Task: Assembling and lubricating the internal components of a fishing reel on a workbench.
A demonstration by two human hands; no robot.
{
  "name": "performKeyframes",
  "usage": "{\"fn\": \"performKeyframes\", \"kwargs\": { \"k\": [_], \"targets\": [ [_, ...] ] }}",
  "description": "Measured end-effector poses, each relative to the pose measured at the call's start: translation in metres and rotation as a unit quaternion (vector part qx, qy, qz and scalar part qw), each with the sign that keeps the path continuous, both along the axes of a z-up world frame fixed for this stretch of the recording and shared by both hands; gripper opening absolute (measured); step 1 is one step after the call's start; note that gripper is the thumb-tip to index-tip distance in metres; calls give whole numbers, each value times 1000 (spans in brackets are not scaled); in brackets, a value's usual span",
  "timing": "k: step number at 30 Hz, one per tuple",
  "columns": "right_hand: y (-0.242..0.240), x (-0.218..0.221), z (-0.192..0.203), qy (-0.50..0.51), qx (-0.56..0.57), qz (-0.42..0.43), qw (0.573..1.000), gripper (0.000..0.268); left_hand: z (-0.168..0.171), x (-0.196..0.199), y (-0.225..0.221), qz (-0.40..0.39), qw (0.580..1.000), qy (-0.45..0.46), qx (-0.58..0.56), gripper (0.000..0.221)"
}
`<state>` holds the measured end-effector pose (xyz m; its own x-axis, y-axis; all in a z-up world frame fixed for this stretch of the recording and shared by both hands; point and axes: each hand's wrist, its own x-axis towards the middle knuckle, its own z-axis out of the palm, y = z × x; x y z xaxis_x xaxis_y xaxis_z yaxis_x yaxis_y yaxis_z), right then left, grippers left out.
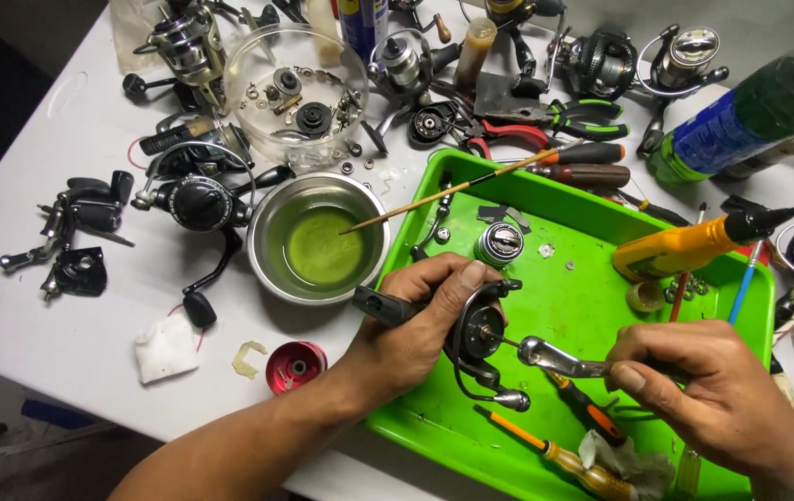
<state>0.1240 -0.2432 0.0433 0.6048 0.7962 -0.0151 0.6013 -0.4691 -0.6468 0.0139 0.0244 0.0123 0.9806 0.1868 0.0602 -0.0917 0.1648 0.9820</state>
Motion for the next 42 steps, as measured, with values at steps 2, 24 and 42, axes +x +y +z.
{"fn": "performKeyframes", "kwargs": {
  "k": [2, 24, 42],
  "targets": [
    [1, 2, -3, 15, 16, 0, 1000, 40, -2, 1, 1, 24, 999, 0, 26, 33],
    [8, 11, -39, -58, -370, -39, 926, 27, -6, 1, -1, 5, 995, 13, -99, 47],
    [22, 12, -6, -15, -114, -58, 992, 34, 1, -4, -5, -129, 983, 2, -133, 50]
  ]
}}
